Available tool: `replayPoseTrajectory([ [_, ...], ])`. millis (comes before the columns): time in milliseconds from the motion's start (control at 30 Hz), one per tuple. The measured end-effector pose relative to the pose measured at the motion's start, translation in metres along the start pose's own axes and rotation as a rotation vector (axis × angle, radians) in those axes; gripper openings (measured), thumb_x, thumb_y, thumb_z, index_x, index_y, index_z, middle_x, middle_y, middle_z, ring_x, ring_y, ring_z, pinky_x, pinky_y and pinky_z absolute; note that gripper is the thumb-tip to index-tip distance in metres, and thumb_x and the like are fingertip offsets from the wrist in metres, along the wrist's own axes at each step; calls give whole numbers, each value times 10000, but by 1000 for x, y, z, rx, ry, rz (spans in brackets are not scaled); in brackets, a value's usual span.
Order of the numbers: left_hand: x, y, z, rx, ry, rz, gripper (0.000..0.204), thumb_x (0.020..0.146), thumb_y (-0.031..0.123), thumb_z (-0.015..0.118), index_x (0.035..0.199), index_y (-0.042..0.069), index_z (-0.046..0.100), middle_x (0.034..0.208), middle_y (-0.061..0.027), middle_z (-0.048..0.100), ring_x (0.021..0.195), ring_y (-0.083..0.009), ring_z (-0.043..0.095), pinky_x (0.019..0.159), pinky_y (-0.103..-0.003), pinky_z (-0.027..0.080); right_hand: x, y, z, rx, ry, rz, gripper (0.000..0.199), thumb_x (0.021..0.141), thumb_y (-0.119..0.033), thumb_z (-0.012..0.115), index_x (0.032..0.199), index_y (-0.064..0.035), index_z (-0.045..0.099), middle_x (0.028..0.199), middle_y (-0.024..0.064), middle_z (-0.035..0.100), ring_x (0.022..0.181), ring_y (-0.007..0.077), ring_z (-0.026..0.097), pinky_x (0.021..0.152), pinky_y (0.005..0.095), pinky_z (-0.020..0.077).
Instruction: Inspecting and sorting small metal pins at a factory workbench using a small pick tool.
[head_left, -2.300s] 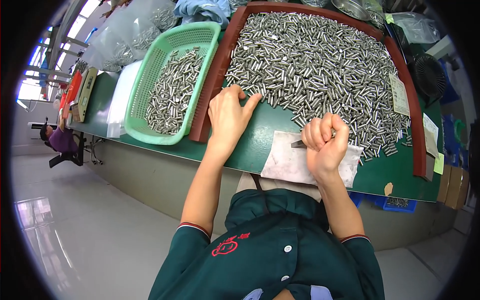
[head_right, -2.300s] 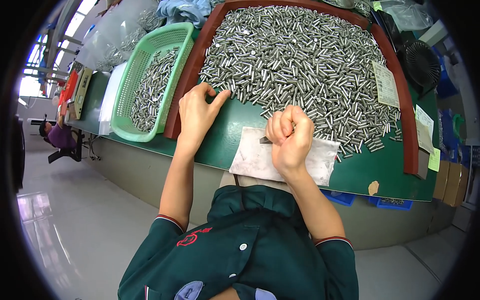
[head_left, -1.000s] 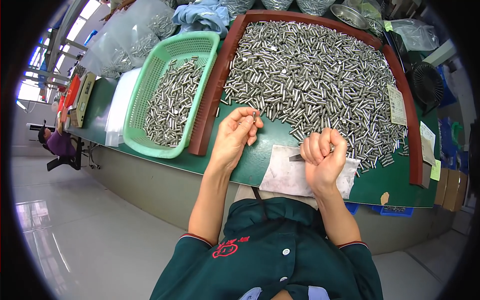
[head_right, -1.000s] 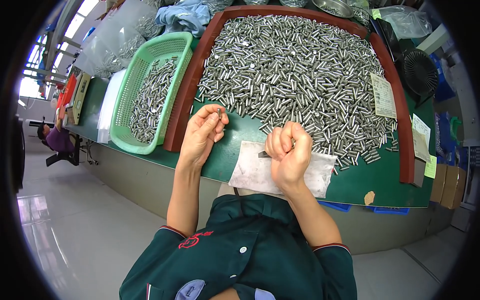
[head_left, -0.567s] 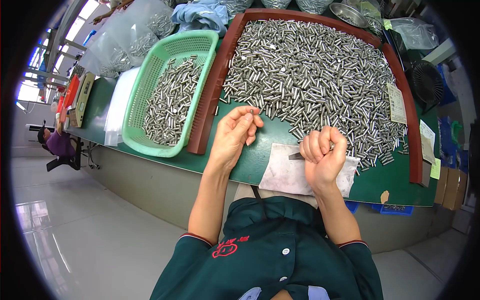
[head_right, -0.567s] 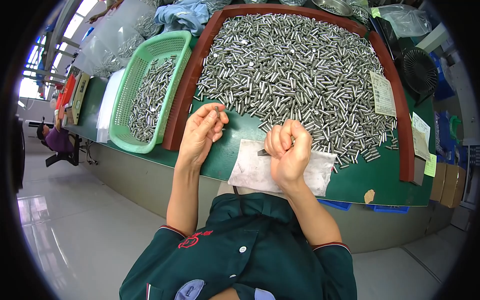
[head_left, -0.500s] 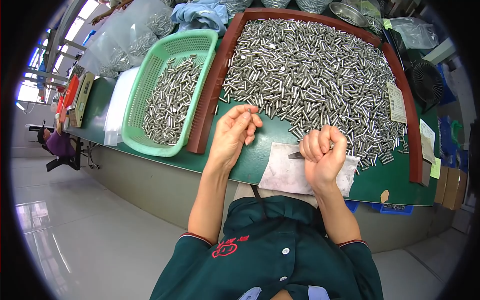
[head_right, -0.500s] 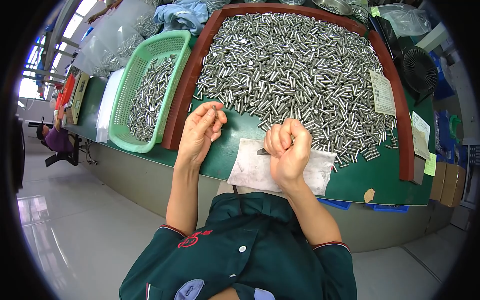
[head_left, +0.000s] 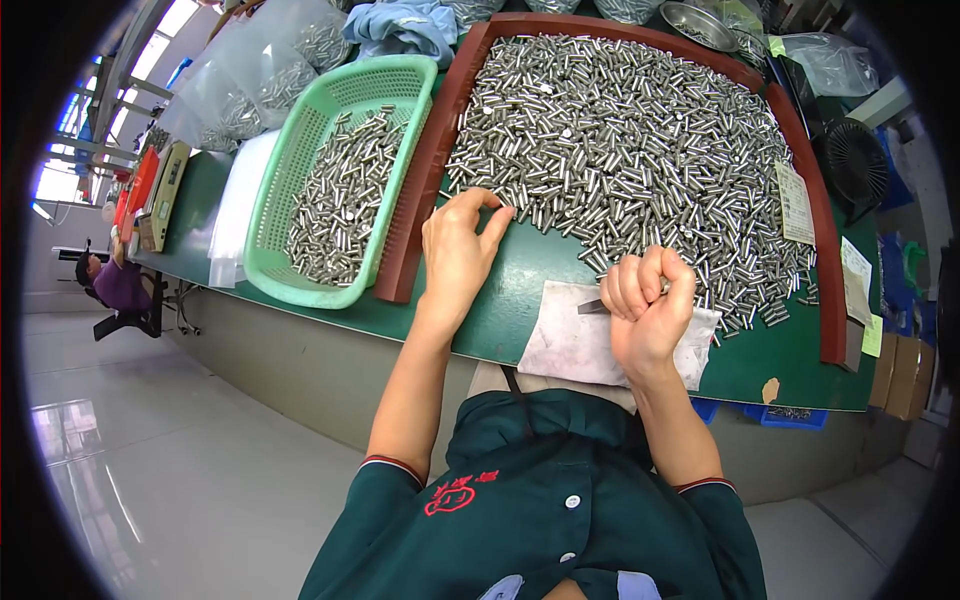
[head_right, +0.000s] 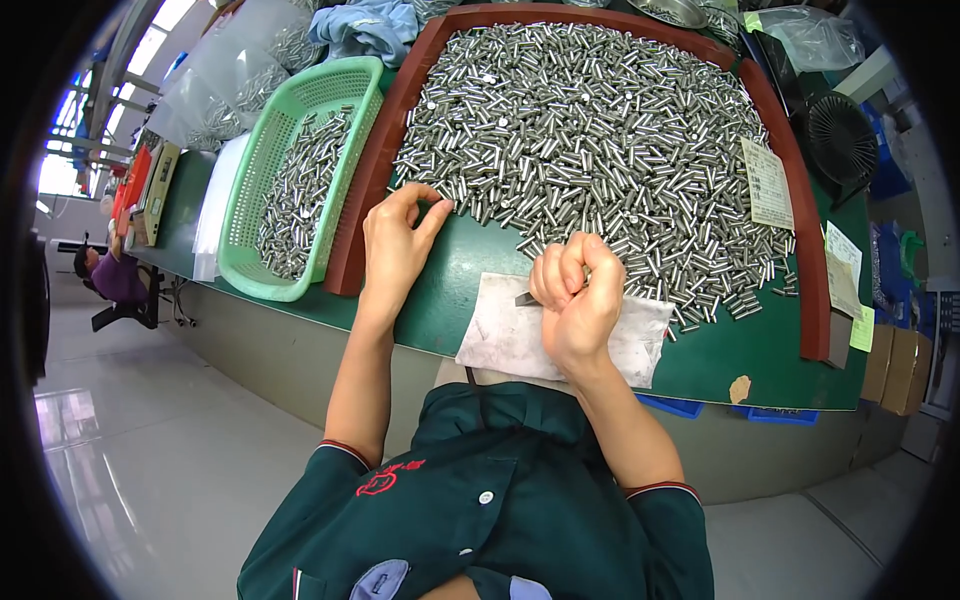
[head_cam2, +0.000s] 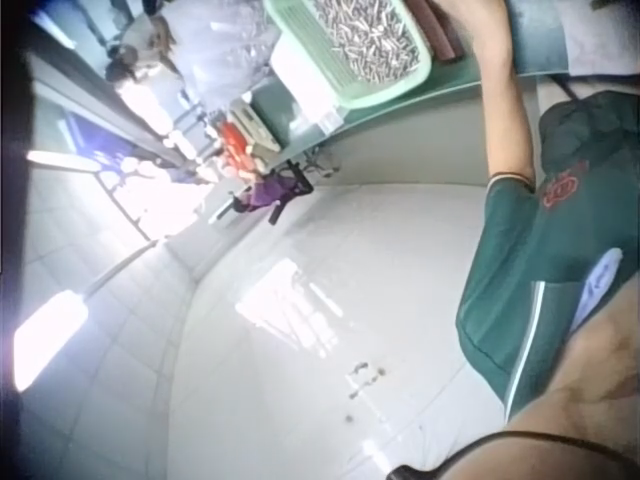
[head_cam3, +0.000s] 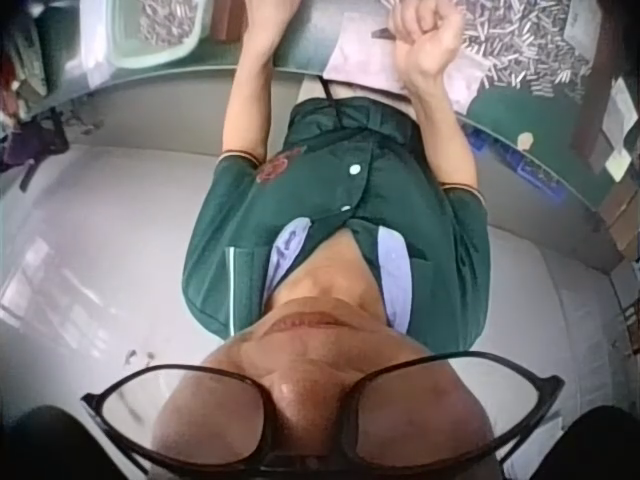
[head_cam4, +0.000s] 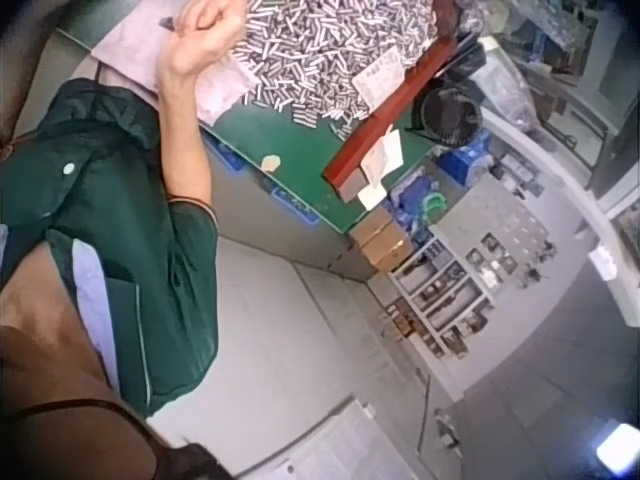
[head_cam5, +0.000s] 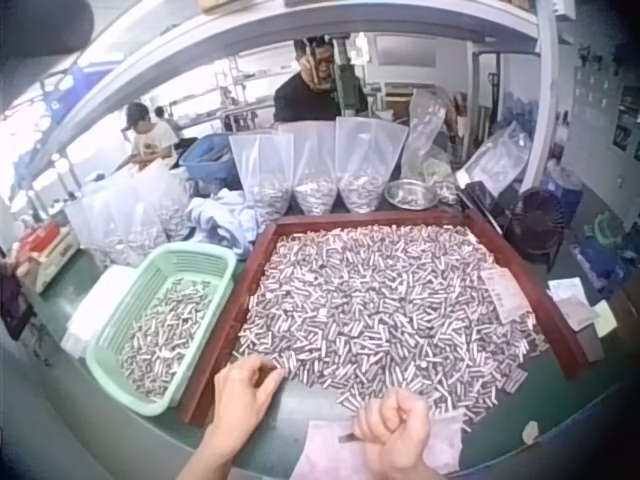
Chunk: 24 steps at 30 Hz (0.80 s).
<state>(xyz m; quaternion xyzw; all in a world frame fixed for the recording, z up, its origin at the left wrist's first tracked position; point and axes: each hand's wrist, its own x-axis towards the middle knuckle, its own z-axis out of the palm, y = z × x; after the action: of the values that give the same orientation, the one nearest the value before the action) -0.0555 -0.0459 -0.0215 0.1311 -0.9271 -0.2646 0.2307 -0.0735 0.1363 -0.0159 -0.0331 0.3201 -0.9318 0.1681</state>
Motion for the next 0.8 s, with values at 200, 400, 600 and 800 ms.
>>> replayPoseTrajectory([
  [200,3,0,1,27,10,43,145,689,92,648,777,23,555,730,-145,587,653,-334,559,567,-404,426,0,-1,0,-5,-3,0,348,869,-217,297,538,-108,281,412,-9,251,376,77,163,380,240,155],
  [400,-5,1,-11,55,-115,72,114,696,66,622,778,24,555,713,-137,566,636,-326,547,560,-397,420,1,-1,0,1,22,4,342,862,-207,299,536,-107,282,410,-6,253,372,80,169,377,240,159],
  [600,-4,-6,-6,-37,-164,193,93,715,69,616,754,13,553,628,-95,516,552,-243,521,506,-349,399,0,-2,2,4,6,-2,347,867,-208,298,537,-104,284,408,-6,256,367,79,168,371,244,157],
  [800,-10,4,-7,-863,-288,-243,81,810,89,563,821,15,533,686,42,450,584,-31,363,522,-177,303,1,-1,-1,-1,10,1,345,865,-215,305,539,-103,285,409,-8,255,368,78,166,373,242,158],
])
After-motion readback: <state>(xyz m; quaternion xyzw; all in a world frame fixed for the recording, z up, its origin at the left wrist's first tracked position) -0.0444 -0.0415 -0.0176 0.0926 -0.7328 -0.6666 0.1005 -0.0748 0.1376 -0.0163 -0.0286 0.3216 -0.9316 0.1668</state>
